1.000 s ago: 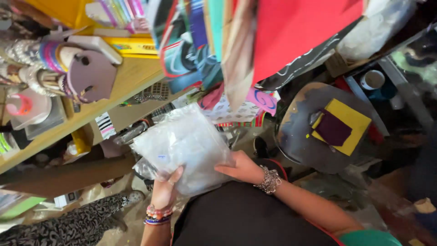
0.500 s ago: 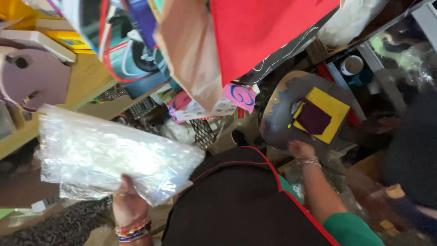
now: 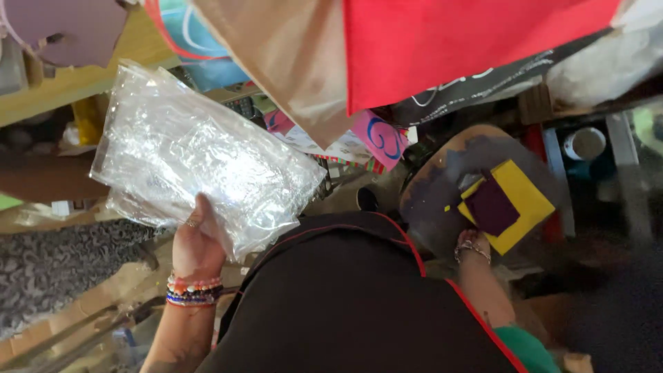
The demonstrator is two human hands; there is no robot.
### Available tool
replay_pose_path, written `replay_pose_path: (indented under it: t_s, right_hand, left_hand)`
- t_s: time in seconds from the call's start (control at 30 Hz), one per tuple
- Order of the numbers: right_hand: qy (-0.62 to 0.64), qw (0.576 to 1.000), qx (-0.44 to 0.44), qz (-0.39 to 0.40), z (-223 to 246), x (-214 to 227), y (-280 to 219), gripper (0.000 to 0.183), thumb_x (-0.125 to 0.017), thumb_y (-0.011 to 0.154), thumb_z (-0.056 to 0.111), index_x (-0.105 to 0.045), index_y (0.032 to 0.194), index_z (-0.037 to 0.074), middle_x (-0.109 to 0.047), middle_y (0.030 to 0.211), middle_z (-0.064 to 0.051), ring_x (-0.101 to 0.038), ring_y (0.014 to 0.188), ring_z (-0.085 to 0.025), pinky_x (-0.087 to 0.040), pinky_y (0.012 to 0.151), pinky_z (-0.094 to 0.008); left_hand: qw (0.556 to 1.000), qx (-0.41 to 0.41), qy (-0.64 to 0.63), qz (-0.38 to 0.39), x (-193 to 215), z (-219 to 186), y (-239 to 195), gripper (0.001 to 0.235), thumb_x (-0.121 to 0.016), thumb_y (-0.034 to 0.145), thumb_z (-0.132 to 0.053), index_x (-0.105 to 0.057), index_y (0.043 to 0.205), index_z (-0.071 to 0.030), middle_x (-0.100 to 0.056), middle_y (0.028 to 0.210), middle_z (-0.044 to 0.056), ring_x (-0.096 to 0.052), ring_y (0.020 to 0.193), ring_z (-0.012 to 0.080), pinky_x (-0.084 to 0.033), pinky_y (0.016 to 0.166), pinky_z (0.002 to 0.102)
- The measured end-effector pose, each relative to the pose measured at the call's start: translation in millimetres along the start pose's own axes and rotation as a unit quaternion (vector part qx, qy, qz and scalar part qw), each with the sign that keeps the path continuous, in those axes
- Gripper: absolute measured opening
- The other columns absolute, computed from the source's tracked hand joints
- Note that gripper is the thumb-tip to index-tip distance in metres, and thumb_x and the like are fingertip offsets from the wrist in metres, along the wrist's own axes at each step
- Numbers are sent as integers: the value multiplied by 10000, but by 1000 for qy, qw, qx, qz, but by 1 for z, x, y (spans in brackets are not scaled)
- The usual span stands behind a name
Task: The person handles various small items in a cluttered shop, including colorful hair accessories and packaged goods. They pick up and examine items like hair clips and packaged combs, moving them between shelves and a glass display counter.
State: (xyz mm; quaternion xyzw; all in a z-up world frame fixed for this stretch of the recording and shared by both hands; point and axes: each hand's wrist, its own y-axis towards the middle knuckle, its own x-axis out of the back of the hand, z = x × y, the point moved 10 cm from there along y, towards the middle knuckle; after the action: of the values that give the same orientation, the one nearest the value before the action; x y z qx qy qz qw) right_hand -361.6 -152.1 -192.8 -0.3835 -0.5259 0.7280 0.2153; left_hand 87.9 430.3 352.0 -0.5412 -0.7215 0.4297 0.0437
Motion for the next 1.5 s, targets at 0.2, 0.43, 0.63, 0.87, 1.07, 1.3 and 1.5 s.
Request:
replay_pose_path:
  t_s: [0.2, 0.43, 0.63, 0.87, 1.07, 1.3, 1.5]
  right_hand:
    - [-168, 985, 30, 19, -21, 6, -51, 180, -637, 980, 150, -600, 1065, -4, -667, 1027, -136, -706, 917, -295, -694, 866, -439]
    - [-234, 965, 73, 96, -68, -6, -166, 218, -641, 988, 90, -629, 1034, -123, -669, 1121, -266, -680, 1074, -419, -646, 1021, -576]
    - [-260, 954, 75, 133, -77, -54, -271, 82, -660, 731, 76, -591, 699, 104, -587, 810, -64, -632, 943, -353, -561, 1099, -598]
    - [-305, 908, 19, 287, -103, -165, -371, 130, -671, 780, 233, -632, 805, 111, -689, 887, -124, -651, 714, -287, -634, 930, -628]
    - [-378, 846, -2, 375, -175, -219, -475, 153, -611, 918, 259, -721, 855, 172, -761, 923, -131, -768, 789, -327, -667, 822, -547]
    - [-458, 738, -9, 496, -255, -246, -542, 131, -574, 953, 124, -674, 868, 123, -734, 818, -80, -730, 601, -280, -632, 680, -693]
    - [-511, 682, -70, 518, -290, -236, -586, 131, -561, 956, 22, -675, 982, 80, -746, 986, -156, -740, 899, -358, -619, 751, -681]
  left_hand:
    - [998, 54, 20, 16, 33, 23, 16, 205, -605, 1068, -254, -746, 1130, -119, -777, 1098, 8, -738, 1048, 67, -504, 1093, 238]
    - [998, 62, 25, -17, 91, 31, 51, 211, -637, 1033, -204, -739, 1180, -91, -765, 1151, 4, -707, 1157, 95, -468, 1134, 239]
    - [996, 23, 88, 23, 17, -12, 10, 170, -696, 1004, -173, -753, 1112, -54, -770, 1126, 98, -672, 1074, 57, -470, 1126, 302]
    - [988, -106, 91, 59, 0, -38, 15, 87, -762, 942, -37, -740, 1016, 3, -753, 959, 91, -702, 1005, 103, -523, 1067, 337]
    - [981, -141, 127, 43, 9, -51, 10, 186, -763, 903, 13, -753, 1086, -17, -767, 998, 79, -712, 958, 135, -593, 928, 332]
    - [966, -205, 160, 5, 0, -91, -26, 182, -807, 883, -52, -774, 1061, -40, -767, 1004, 60, -660, 899, 90, -589, 865, 333]
    - [944, -250, 215, 5, 14, -103, -45, 118, -829, 867, -149, -737, 917, -95, -709, 864, -10, -589, 809, 83, -508, 761, 295]
